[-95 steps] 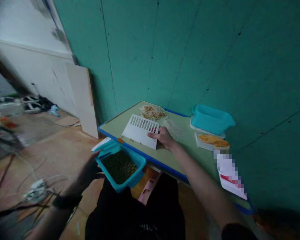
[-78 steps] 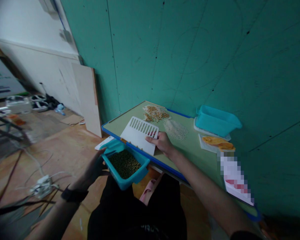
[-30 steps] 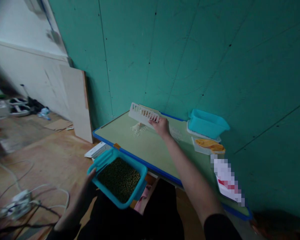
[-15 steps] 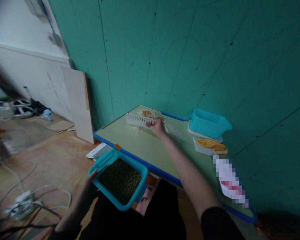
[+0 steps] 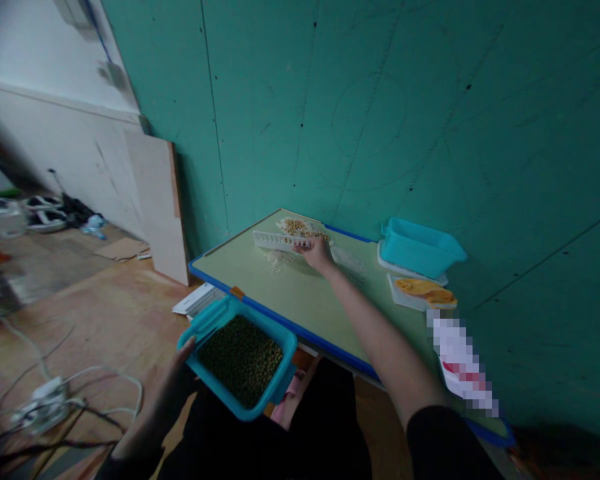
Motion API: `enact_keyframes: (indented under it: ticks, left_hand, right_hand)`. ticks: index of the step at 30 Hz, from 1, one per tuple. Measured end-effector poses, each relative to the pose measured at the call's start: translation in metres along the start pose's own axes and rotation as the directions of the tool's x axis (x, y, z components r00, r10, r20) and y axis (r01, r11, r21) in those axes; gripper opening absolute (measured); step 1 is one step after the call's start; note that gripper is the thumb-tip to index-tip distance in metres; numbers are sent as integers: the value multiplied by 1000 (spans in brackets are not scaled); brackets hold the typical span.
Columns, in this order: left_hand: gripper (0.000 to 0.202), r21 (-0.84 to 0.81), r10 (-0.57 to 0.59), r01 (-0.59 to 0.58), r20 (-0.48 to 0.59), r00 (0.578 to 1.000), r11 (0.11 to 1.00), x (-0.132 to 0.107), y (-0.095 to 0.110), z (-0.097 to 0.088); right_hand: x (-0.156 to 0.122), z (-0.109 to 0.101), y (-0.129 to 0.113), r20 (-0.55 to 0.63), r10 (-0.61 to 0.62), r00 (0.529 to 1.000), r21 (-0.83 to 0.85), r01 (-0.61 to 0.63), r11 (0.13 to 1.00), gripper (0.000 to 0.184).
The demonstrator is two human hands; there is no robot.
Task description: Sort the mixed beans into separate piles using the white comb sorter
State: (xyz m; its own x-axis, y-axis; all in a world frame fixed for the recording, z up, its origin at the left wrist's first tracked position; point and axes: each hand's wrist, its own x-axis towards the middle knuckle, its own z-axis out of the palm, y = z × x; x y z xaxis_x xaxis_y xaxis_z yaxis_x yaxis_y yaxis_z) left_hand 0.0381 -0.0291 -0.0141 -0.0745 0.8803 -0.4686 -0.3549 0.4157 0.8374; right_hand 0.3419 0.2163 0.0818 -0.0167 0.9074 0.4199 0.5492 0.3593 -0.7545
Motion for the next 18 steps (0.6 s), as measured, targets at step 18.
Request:
enact_keyframes:
  ticks: [18]
  left_hand:
    - [76, -82, -19, 18, -18, 1000, 996, -11, 7, 9]
  right_hand:
    - [-5, 4, 4, 49, 29, 998, 144, -35, 989, 20]
